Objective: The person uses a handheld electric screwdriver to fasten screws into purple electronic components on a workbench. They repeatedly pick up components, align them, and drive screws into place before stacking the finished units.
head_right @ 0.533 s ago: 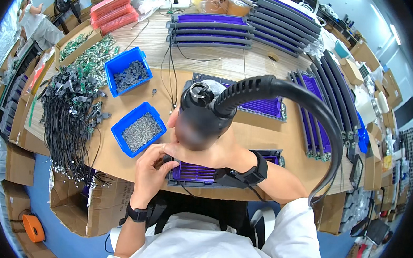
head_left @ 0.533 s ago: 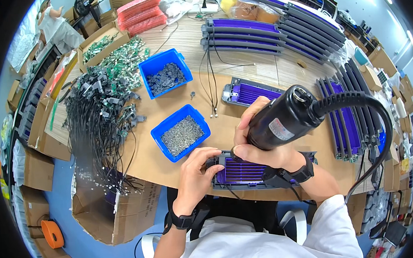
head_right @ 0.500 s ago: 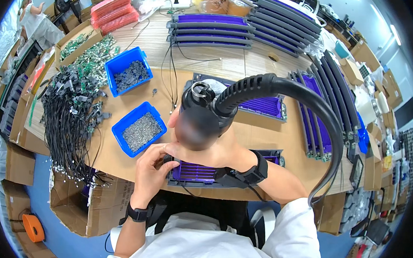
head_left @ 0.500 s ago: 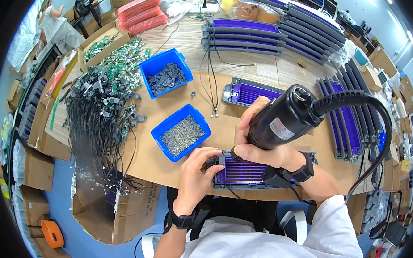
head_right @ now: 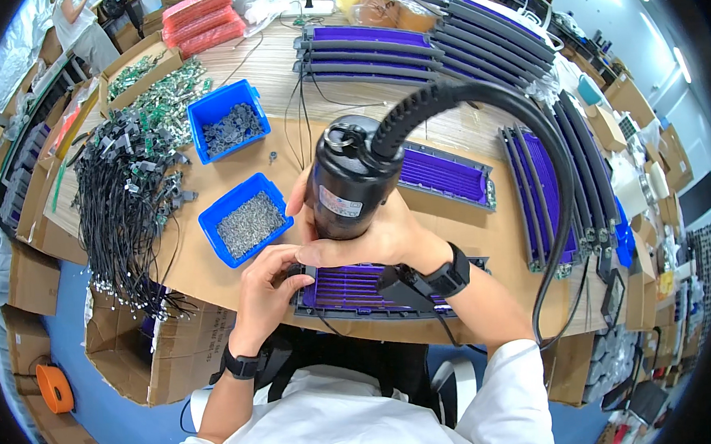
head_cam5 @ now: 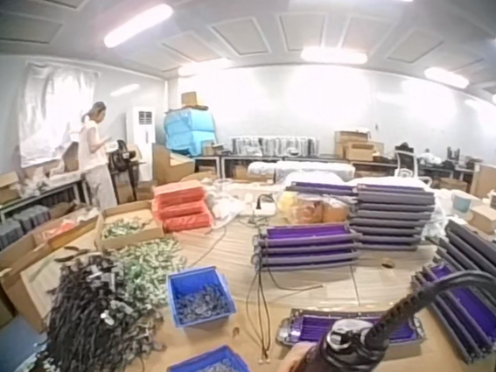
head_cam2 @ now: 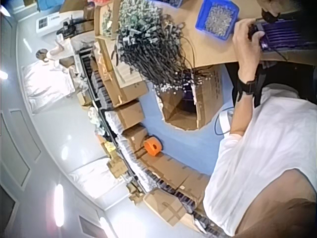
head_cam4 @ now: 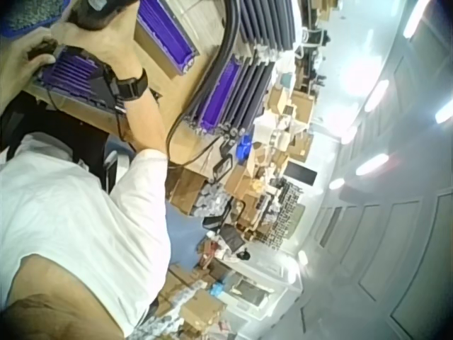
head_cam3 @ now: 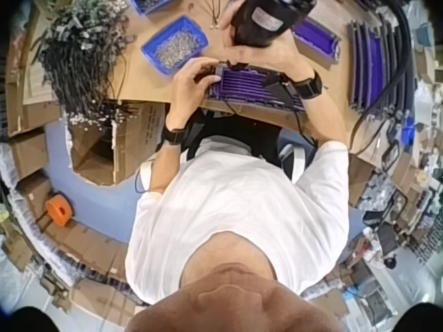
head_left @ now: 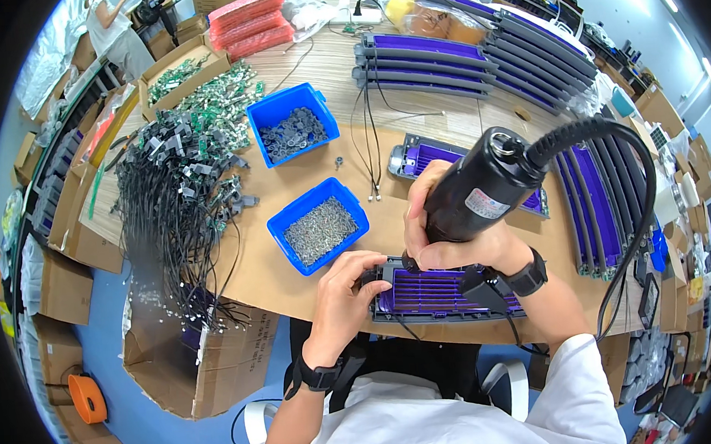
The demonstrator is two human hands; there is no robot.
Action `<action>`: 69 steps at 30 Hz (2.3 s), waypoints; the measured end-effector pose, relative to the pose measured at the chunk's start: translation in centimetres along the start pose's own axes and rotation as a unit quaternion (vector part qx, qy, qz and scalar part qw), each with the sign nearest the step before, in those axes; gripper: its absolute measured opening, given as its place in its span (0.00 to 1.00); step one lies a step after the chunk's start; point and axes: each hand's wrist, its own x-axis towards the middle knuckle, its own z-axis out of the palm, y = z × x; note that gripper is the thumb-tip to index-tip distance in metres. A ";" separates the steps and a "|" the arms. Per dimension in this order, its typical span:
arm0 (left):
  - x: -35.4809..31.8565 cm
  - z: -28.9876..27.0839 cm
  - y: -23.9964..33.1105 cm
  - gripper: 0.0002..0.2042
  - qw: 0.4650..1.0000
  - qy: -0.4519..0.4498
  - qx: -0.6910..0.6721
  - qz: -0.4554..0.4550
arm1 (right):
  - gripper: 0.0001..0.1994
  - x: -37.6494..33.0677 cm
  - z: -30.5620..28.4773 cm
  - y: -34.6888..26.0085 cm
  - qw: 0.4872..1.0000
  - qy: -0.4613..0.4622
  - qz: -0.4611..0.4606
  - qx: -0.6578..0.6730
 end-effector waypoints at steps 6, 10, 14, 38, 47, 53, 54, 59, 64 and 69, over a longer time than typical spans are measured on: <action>0.1 -0.1 0.1 0.17 0.999 -0.004 -0.027 -0.016 | 0.18 1.0 0.0 0.3 0.998 -0.027 0.041 0.046; 0.1 -0.1 0.2 0.16 0.999 -0.010 -0.034 -0.035 | 0.18 1.1 0.2 0.0 0.998 -0.035 0.041 0.032; 0.1 -0.1 0.2 0.16 0.997 -0.017 -0.047 -0.053 | 0.19 1.0 0.5 0.0 0.999 -0.002 0.022 0.027; -0.2 0.2 0.3 0.16 0.999 0.024 0.026 0.024 | 0.21 0.1 1.4 -0.8 0.997 0.020 0.002 -0.071; -0.2 0.1 0.2 0.16 0.998 0.027 0.032 0.043 | 0.20 2.6 3.1 -0.6 0.967 0.199 -0.129 -0.097; -0.4 0.1 0.0 0.16 0.999 0.037 0.010 0.038 | 0.19 3.9 4.3 2.9 0.956 0.252 -0.151 -0.001; -0.5 0.1 0.0 0.16 0.999 0.037 -0.001 0.030 | 0.19 4.0 4.5 3.1 0.956 0.255 -0.144 0.002; -0.6 -0.2 0.5 0.16 0.999 0.031 -0.036 0.010 | 0.18 4.1 4.3 3.7 0.963 0.239 -0.114 -0.050; -0.8 -0.1 0.3 0.15 0.999 0.041 -0.032 0.016 | 0.18 4.3 4.2 4.5 0.959 0.243 -0.144 0.008; -0.8 0.1 0.3 0.15 0.998 0.046 -0.032 0.011 | 0.18 4.4 4.3 4.5 0.963 0.243 -0.115 -0.024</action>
